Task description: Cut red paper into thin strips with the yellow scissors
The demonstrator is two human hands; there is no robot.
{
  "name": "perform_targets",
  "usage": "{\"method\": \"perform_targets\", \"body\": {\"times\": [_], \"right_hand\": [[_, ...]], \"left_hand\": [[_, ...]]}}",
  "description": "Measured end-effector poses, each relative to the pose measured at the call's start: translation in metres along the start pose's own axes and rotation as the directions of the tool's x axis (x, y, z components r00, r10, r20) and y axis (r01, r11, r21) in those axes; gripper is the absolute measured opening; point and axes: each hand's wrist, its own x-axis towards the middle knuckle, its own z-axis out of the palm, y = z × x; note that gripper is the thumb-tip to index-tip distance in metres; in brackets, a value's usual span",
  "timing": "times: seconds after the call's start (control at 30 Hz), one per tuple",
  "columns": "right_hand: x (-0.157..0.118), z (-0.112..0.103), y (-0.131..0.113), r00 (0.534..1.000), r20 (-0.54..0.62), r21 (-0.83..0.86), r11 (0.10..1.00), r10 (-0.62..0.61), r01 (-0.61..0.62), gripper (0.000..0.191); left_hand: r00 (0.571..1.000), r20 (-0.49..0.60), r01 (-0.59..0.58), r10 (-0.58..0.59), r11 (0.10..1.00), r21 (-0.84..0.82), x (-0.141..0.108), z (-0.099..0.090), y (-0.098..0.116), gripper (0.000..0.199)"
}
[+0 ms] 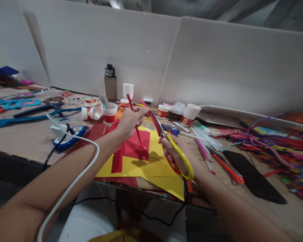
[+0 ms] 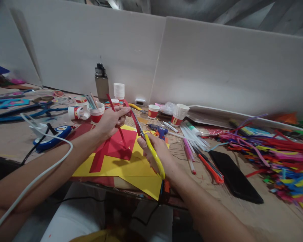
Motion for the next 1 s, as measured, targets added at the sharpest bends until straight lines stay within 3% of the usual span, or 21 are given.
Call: {"method": "perform_targets", "body": {"times": [0.4, 0.8, 1.0], "right_hand": [[-0.0020, 0.0002, -0.0030, 0.996, 0.039, 0.049, 0.995, 0.081, -0.083, 0.037], [-0.0026, -0.0005, -0.0037, 0.998, 0.024, 0.018, 0.998, 0.063, -0.063, 0.041], [-0.0037, 0.0018, -0.0041, 1.000, -0.001, -0.030, 0.999, 0.025, -0.025, 0.033]], "left_hand": [[1.000, 0.015, 0.020, -0.020, 1.000, -0.021, -0.0001, 0.0000, 0.0004, 0.022], [0.999, 0.044, 0.033, -0.031, 0.998, -0.052, -0.0002, -0.0006, 0.0000, 0.023], [0.995, 0.009, 0.101, -0.101, 0.986, -0.130, 0.0023, -0.0023, 0.0026, 0.023]]}}
